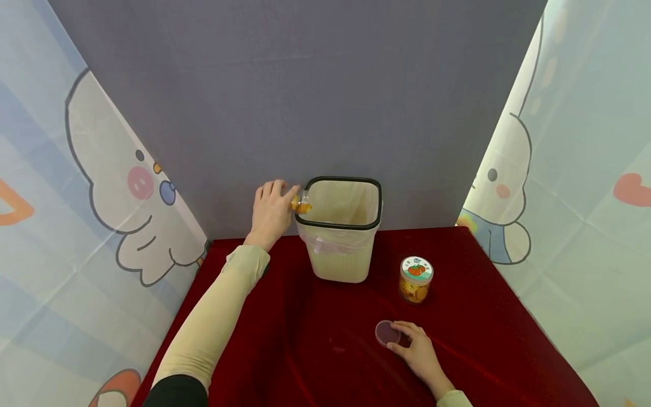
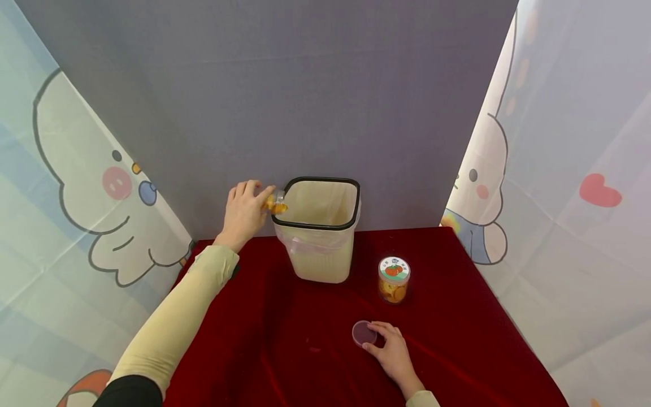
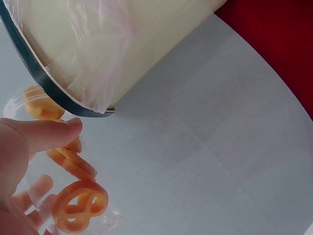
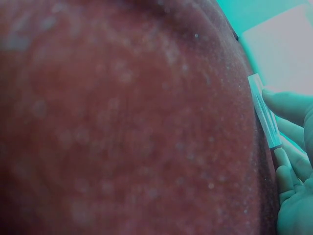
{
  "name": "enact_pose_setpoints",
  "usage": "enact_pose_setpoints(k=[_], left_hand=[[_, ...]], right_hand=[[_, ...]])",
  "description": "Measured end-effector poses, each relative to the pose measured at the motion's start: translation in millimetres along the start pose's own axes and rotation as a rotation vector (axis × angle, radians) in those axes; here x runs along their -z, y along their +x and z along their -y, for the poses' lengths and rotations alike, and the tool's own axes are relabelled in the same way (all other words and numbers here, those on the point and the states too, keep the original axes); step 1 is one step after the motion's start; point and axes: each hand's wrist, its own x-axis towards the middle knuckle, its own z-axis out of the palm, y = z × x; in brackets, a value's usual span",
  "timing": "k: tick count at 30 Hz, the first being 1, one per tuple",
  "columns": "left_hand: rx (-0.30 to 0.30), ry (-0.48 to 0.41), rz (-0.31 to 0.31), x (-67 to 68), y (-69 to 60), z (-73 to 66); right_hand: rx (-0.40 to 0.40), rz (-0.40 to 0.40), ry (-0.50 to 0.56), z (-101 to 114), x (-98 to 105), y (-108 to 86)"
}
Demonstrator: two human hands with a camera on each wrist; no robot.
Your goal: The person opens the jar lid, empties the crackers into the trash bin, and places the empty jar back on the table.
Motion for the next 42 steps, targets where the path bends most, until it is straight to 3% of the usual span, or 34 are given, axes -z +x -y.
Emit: enact_pose_setpoints(k=[10, 19, 25, 31, 37, 42], left_hand=[[-0.035, 0.012, 0.01, -1.4, 1.2, -0.1], [0.006, 0.001, 0.037, -1.8, -1.3, 0.9], [0.003, 0.017, 0.015, -1.8, 0.9, 2.5], [-0.041, 0.018, -0.027, -1.2, 2.3, 3.2], [-0.041, 0.001, -0.054, -0.3, 2.3, 3.2], [-0.05, 0.008, -0.064, 0.1, 4.0, 3.6]], right_hand=[[0.001, -0.014, -0.004, 1.9, 0.0, 0.0], [0.015, -0.022, -0.008, 1.1, -1.8, -0.7], [0.041, -0.041, -0.008, 1.1, -1.9, -1.3], [0.025, -0.033, -0.004, 0.3, -1.7, -0.7], [0.003, -0.014, 0.007, 0.6, -1.1, -0.9], [0.034, -0.028, -0.004, 0.8, -1.4, -0.8]])
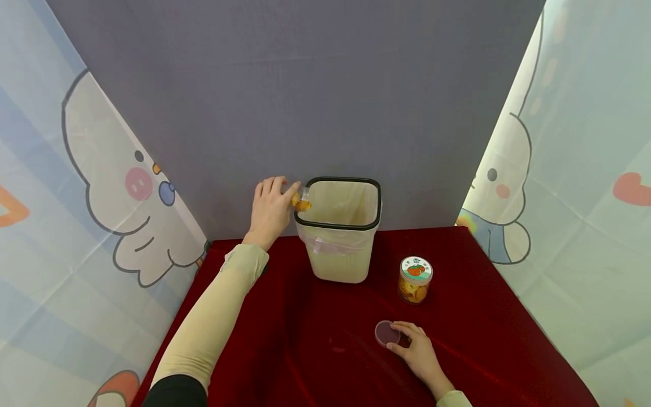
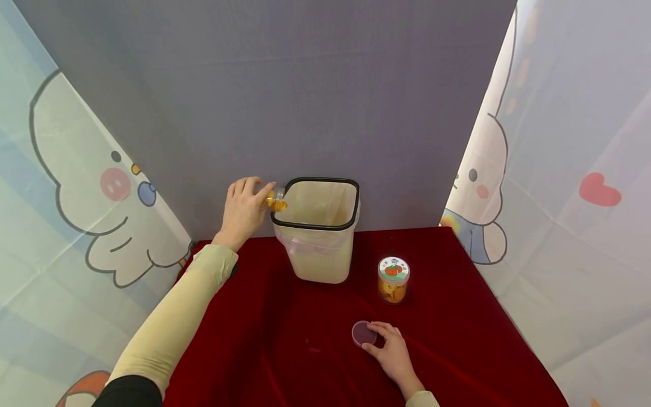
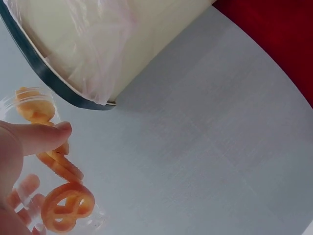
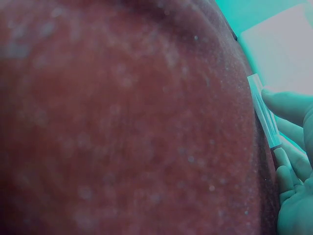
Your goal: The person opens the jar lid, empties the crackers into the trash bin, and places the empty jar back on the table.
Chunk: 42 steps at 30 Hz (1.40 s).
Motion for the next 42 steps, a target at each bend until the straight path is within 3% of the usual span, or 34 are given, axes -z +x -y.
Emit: enact_pose_setpoints(k=[7, 15, 22, 42], left_hand=[[-0.041, 0.019, -0.021, -0.4, -0.2, 0.1], [-0.077, 0.038, -0.051, -2.5, -0.5, 0.3], [-0.094, 0.053, -0.057, -4.8, -1.6, 0.7], [-0.101, 0.105, 0.025, -3.9, 0.5, -3.3]], right_hand=[[-0.03, 0.009, 0.014, 0.7, 0.3, 0.8], [0.009, -0.021, -0.011, 1.8, -0.9, -0.8], [-0.025, 0.021, 0.008, 1.4, 0.0, -0.5], [0.014, -0.015, 0.006, -0.6, -1.4, 0.9]])
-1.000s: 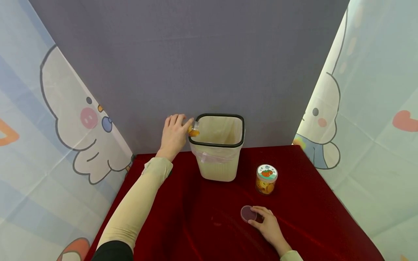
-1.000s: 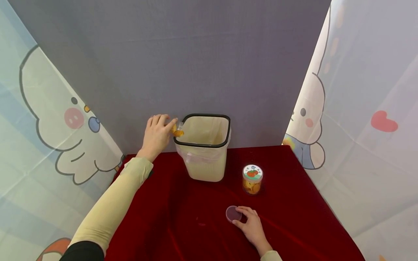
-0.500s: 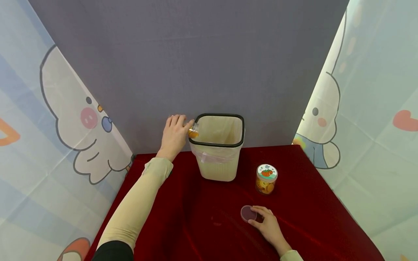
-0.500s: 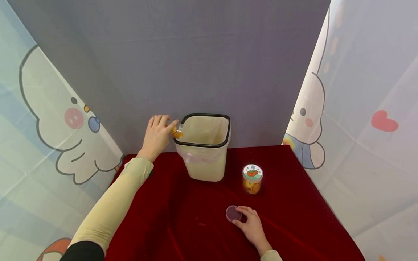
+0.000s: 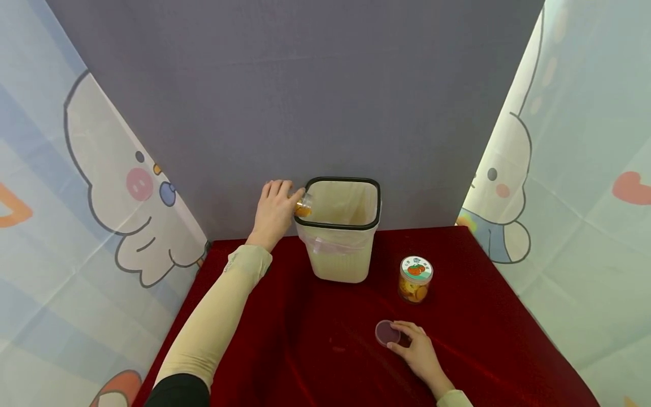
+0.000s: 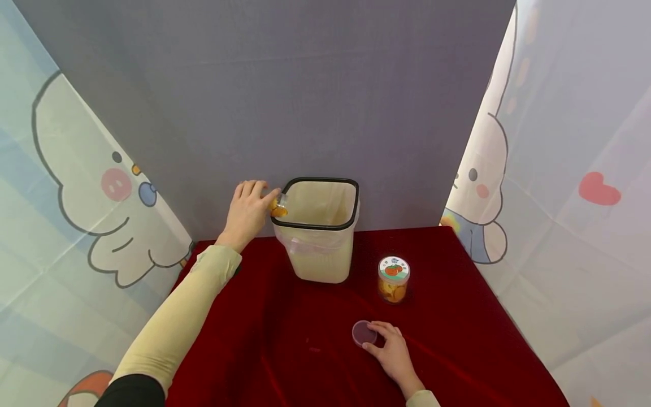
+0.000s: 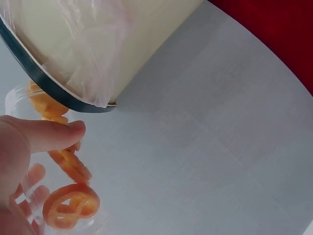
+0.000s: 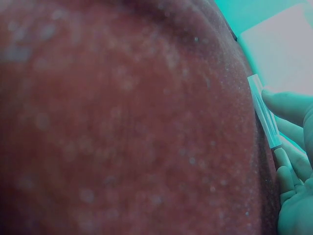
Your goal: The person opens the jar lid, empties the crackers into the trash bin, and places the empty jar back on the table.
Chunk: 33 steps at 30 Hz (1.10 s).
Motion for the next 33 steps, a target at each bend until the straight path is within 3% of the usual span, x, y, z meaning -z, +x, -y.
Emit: enact_pose_setpoints(k=[8, 20, 25, 29, 33], left_hand=[[0.005, 0.028, 0.028, 1.8, -0.9, -2.1], [0.015, 0.009, -0.027, -0.5, -0.7, 0.5], [0.006, -0.005, -0.042, 0.1, 5.1, 1.4], [-0.018, 0.005, -0.02, 2.8, 12.0, 0.3], [-0.002, 0.011, -0.006, 5.4, 14.2, -0.8]], right_hand=[[0.005, 0.007, 0.008, -1, -1, 0.2], [-0.032, 0.036, 0.014, -3, -1, 2.3], [-0.028, 0.032, 0.01, -2, 0, 1.4], [-0.033, 0.029, 0.008, -2, 0, 1.6], [-0.04, 0.032, 0.011, -1, 0, 1.6]])
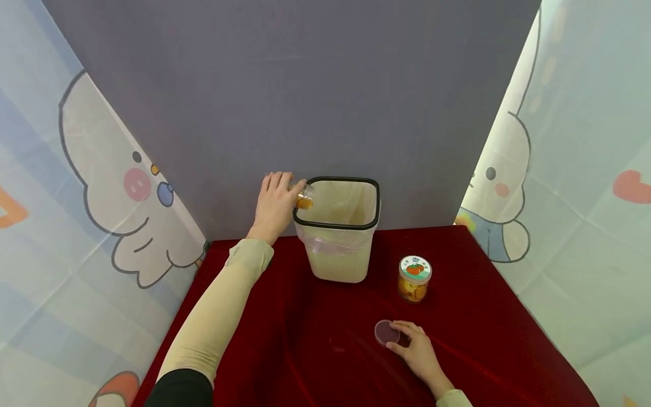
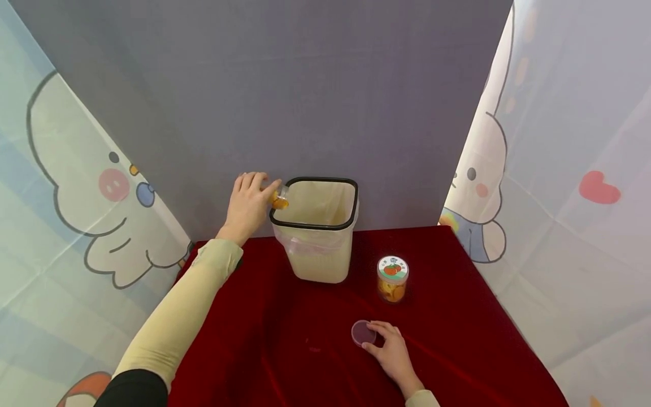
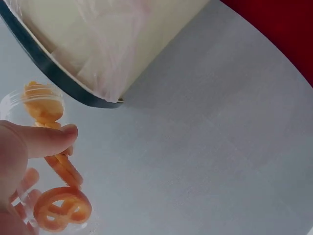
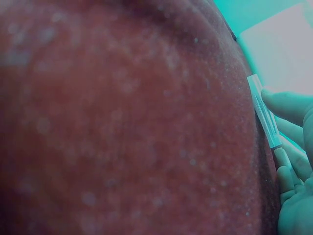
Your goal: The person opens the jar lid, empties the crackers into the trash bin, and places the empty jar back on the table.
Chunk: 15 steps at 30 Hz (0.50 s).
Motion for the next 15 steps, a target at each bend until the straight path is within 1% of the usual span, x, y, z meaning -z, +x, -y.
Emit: enact_pose_setpoints(k=[7, 10, 13, 15], left_hand=[[0.001, -0.009, -0.001, -1.2, 0.4, 0.5], [0.02, -0.023, 0.006, 0.6, 1.1, 5.5], [0.02, -0.033, 0.027, 1.5, 3.4, 11.0], [0.026, -0.04, 0.036, 0.9, 4.5, 12.4]], right_hand=[[0.002, 0.0, 0.003, 1, 0, -1.6], [0.012, 0.001, 0.007, 1, 0, -1.8], [0.015, -0.002, 0.009, 2, -1, -1.9], [0.017, -0.009, 0.003, 2, 0, -2.3]])
